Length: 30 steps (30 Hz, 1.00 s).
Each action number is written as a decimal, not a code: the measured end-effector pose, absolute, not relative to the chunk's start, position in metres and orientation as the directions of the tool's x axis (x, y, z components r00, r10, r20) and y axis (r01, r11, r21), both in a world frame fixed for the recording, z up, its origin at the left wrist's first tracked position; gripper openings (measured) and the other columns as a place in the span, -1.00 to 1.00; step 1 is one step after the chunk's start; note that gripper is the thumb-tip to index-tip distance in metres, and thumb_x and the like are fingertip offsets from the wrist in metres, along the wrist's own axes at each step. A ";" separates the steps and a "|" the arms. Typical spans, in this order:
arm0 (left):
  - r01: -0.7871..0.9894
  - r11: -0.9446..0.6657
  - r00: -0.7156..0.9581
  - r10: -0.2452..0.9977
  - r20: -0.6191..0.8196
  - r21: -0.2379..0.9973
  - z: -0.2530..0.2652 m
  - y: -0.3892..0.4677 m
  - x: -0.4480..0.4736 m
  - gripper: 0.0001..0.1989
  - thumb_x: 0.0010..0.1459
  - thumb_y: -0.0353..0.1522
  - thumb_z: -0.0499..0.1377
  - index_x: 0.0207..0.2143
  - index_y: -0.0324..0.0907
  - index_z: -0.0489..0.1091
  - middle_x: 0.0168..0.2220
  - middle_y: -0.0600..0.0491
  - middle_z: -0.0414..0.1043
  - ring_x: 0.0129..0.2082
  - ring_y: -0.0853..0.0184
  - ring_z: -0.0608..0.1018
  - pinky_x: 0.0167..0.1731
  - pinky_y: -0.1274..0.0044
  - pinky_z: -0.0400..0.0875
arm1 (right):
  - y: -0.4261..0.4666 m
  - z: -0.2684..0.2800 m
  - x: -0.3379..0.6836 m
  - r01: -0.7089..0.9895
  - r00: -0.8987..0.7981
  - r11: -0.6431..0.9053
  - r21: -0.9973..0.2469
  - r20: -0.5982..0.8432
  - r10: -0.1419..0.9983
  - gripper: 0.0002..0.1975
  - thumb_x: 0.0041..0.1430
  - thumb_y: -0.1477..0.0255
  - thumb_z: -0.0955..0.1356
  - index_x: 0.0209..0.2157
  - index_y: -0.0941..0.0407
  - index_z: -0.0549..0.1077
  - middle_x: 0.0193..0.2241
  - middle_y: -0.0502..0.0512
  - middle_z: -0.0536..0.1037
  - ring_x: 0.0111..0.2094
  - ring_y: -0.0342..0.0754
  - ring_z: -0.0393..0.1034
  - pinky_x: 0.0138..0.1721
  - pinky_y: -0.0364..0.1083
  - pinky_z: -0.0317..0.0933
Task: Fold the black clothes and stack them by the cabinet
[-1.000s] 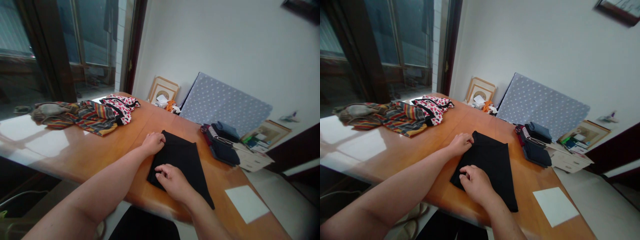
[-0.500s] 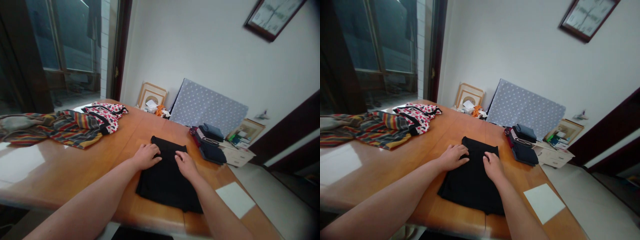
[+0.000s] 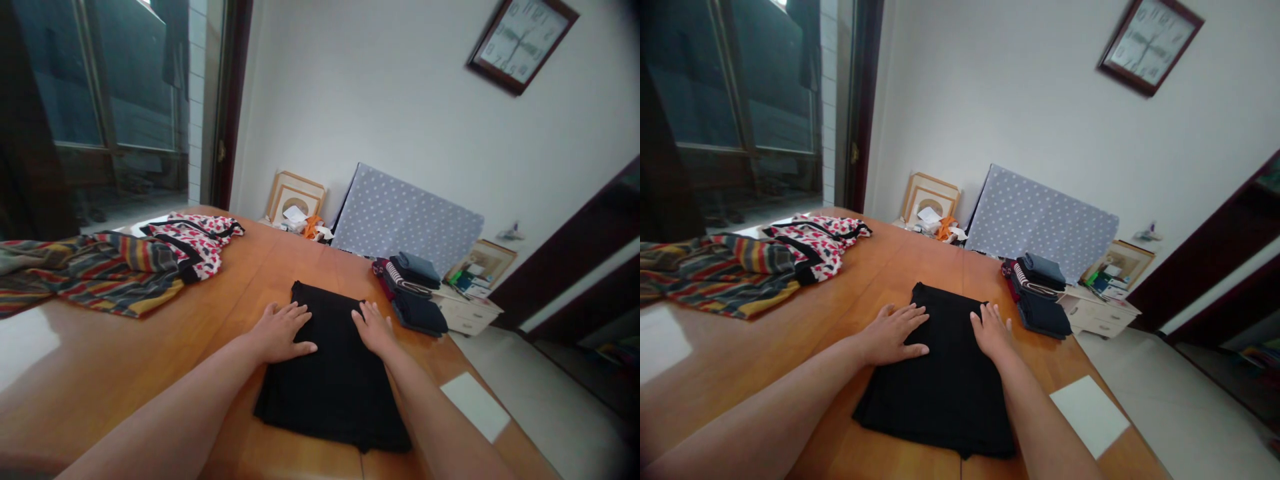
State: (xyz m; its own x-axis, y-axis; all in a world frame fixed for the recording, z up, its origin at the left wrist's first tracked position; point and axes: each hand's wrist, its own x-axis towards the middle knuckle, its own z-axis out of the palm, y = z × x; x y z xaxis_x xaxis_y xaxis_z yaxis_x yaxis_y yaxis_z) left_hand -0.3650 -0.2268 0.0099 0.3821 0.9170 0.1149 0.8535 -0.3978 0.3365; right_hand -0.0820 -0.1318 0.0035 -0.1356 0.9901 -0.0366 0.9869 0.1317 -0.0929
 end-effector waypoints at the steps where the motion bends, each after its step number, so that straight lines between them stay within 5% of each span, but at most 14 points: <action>1: 0.855 -0.394 0.380 0.919 0.110 0.338 0.010 -0.227 -0.365 -0.16 0.13 0.23 -0.07 0.32 0.00 0.14 0.39 -0.09 -0.01 0.38 -0.04 0.02 0.23 -0.06 -0.16 | -0.126 0.004 -0.082 0.985 -0.149 0.144 -0.095 -0.048 0.988 -0.26 0.34 -0.01 -0.06 0.39 0.10 -0.02 0.41 0.17 -0.09 0.42 0.10 -0.34 0.29 0.35 -0.35; 5: 0.854 -0.385 0.375 0.922 0.100 0.351 0.010 -0.226 -0.365 -0.16 0.12 0.24 -0.06 0.32 0.03 0.14 0.40 -0.08 -0.05 0.39 -0.05 0.01 0.24 -0.09 -0.21 | -0.112 0.001 -0.080 0.998 -0.036 0.028 -0.063 -0.139 0.990 -0.22 0.30 -0.08 -0.03 0.37 0.10 0.03 0.39 0.22 -0.03 0.40 0.22 -0.27 0.23 0.47 -0.38; 8: 0.854 -0.387 0.378 0.921 0.098 0.349 0.009 -0.226 -0.365 -0.15 0.11 0.25 -0.07 0.32 0.04 0.14 0.40 -0.09 -0.04 0.38 -0.06 0.02 0.23 -0.12 -0.24 | -0.106 -0.001 -0.082 0.999 0.010 -0.011 -0.043 -0.035 0.999 -0.25 0.33 0.00 -0.03 0.33 0.16 0.14 0.37 0.27 0.03 0.40 0.21 -0.24 0.26 0.43 -0.38; 12: 0.855 -0.382 0.372 0.923 0.099 0.350 0.008 -0.225 -0.365 -0.15 0.11 0.26 -0.07 0.33 0.06 0.13 0.40 -0.08 -0.04 0.38 -0.07 0.02 0.23 -0.13 -0.31 | -0.101 -0.004 -0.094 0.986 -0.157 0.156 -0.056 -0.018 0.987 -0.32 0.36 0.05 -0.01 0.35 0.11 0.09 0.39 0.21 -0.01 0.41 0.12 -0.25 0.30 0.34 -0.35; 16: 0.850 -0.384 0.373 0.922 0.101 0.361 0.007 -0.226 -0.365 -0.15 0.11 0.26 -0.06 0.33 0.06 0.13 0.40 -0.08 -0.03 0.38 -0.06 0.01 0.23 -0.13 -0.36 | -0.096 -0.001 -0.118 0.989 -0.128 0.130 -0.064 0.035 0.991 -0.39 0.35 0.13 0.11 0.30 0.15 0.21 0.35 0.29 0.10 0.38 0.21 -0.13 0.29 0.38 -0.36; 22: 0.842 -0.391 0.386 0.918 0.091 0.373 0.010 -0.227 -0.365 -0.14 0.11 0.25 -0.06 0.33 0.03 0.11 0.40 -0.10 -0.04 0.38 -0.07 0.01 0.22 -0.16 -0.39 | -0.092 0.002 -0.178 0.777 -0.572 0.569 -0.268 0.076 0.817 -0.48 0.38 0.29 0.10 0.28 0.13 0.26 0.30 0.16 0.23 0.34 -0.02 0.04 0.32 0.02 -0.10; 30: 0.839 -0.385 0.378 0.921 0.098 0.386 0.010 -0.228 -0.365 -0.16 0.11 0.24 -0.02 0.32 0.05 0.13 0.38 -0.11 0.02 0.38 -0.08 0.04 0.22 -0.15 -0.36 | -0.078 0.000 -0.217 0.747 -0.619 0.596 -0.293 0.020 0.785 -0.52 0.35 0.37 0.15 0.23 0.12 0.34 0.30 0.15 0.22 0.34 0.00 0.02 0.33 0.03 -0.12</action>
State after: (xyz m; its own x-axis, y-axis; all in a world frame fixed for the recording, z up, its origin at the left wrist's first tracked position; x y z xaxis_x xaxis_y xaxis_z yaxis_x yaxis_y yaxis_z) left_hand -0.3645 -0.2275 0.0100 0.3776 0.9207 0.0982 0.8385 -0.3850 0.3856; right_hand -0.2172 -0.0779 0.0004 -0.6189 0.7852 0.0196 0.7473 0.5964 -0.2930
